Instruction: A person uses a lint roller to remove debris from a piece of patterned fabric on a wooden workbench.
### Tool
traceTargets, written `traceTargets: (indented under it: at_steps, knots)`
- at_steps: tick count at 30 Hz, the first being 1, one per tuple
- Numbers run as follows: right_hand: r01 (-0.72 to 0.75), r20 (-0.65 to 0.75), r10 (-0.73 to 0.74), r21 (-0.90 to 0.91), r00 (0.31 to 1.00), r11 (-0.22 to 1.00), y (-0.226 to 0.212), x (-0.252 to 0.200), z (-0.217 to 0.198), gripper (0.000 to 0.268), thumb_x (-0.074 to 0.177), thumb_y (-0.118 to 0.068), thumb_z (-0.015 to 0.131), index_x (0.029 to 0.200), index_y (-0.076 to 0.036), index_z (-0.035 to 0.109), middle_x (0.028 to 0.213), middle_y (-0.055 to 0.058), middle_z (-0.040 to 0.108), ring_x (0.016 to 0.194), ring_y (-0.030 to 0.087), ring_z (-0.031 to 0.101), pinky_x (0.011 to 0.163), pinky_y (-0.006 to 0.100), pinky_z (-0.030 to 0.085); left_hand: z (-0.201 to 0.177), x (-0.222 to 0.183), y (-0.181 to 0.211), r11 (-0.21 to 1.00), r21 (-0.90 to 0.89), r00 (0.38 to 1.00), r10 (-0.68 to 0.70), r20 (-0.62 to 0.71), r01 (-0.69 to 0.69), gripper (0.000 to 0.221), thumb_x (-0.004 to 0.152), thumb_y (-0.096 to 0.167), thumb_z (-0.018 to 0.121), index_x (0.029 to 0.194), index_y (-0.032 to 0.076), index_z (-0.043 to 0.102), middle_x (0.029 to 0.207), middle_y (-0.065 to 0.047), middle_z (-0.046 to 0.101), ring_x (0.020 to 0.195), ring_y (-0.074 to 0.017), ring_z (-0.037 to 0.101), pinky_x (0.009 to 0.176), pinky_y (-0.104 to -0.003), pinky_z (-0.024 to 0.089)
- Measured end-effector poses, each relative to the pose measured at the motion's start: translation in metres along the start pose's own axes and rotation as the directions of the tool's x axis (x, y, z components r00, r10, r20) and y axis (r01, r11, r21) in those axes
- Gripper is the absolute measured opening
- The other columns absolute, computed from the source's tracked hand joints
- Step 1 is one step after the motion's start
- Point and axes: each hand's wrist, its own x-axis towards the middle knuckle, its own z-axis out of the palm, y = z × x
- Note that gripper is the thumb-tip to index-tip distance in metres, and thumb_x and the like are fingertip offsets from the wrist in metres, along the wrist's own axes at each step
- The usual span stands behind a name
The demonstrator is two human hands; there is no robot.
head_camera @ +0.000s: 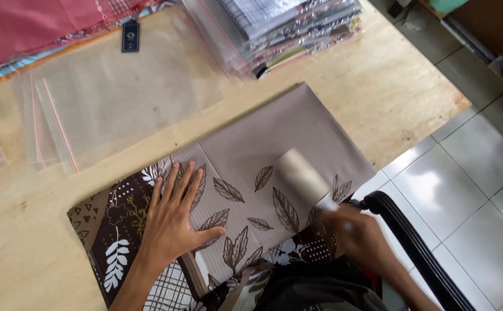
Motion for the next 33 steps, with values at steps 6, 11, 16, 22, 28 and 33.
traceTargets:
  at_steps: [6,11,16,22,28,33]
  knots:
    - [-0.166,-0.219,0.135,-0.128,0.966,0.978,-0.023,0.026,-0.054,0.019,0.099,-0.006,0.058,0.104,-0.005,0.076,0.105,0.012,0.077,0.080,0.027,0.078,0.070,0.038,0.065,-0.001,-0.002,0.000,1.000,0.003,1.000,-0.006,0.003,0.006,0.125,0.073,0.096,0.036,0.165,0.016,0.007,0.173,-0.006,0.004,0.159,-0.0270,0.004,0.126,-0.053,0.004]
    - [0.159,-0.042,-0.162,-0.056,0.986,0.986,-0.044,-0.007,-0.009,0.036,0.080,0.005,0.056,0.100,-0.016,0.078,0.098,0.006,0.079,0.078,0.020,0.076,0.065,0.034,0.061,-0.003,-0.002,0.001,1.000,0.021,1.000,-0.001,0.004,0.001,0.125,0.073,0.096,0.036,0.165,0.016,0.006,0.173,-0.006,0.004,0.159,-0.0271,0.004,0.127,-0.052,0.004]
    - [0.151,0.202,-0.170,0.106,0.965,0.983,-0.043,-0.017,0.006,0.026,0.088,-0.006,0.059,0.104,-0.015,0.078,0.101,0.011,0.078,0.061,0.017,0.074,0.045,0.029,0.062,-0.001,-0.002,0.001,1.000,0.018,1.000,-0.009,0.009,0.008,0.125,0.072,0.096,0.032,0.165,0.016,0.006,0.173,-0.007,0.004,0.159,-0.0270,0.004,0.127,-0.053,0.004]
    - [-0.036,-0.117,0.015,-0.185,0.993,0.982,0.006,-0.003,-0.039,0.022,0.091,-0.007,0.061,0.105,-0.011,0.078,0.115,0.009,0.078,0.101,0.026,0.077,0.083,0.041,0.066,-0.004,-0.002,0.002,1.000,-0.001,1.000,0.005,-0.025,-0.005,0.124,0.074,0.094,0.038,0.165,0.014,0.012,0.173,-0.007,0.009,0.159,-0.0285,0.008,0.127,-0.054,0.008]
    - [-0.135,-0.237,0.114,-0.074,0.965,0.988,-0.009,-0.005,-0.033,0.018,0.095,-0.003,0.064,0.110,-0.003,0.074,0.109,0.016,0.077,0.090,0.026,0.076,0.074,0.037,0.066,-0.006,-0.001,0.003,1.000,-0.002,1.000,-0.011,-0.008,0.011,0.122,0.075,0.094,0.036,0.165,0.016,0.010,0.173,-0.007,0.006,0.159,-0.0271,0.004,0.127,-0.053,0.004]
    - [0.098,0.114,-0.098,0.012,0.989,0.995,-0.023,-0.014,-0.002,0.024,0.086,-0.008,0.066,0.105,-0.017,0.078,0.095,0.005,0.079,0.057,0.011,0.072,0.046,0.026,0.060,-0.004,-0.002,0.001,1.000,-0.011,1.000,-0.002,0.003,0.002,0.124,0.074,0.096,0.035,0.165,0.015,0.009,0.173,-0.007,0.007,0.159,-0.0272,0.003,0.128,-0.053,0.003]
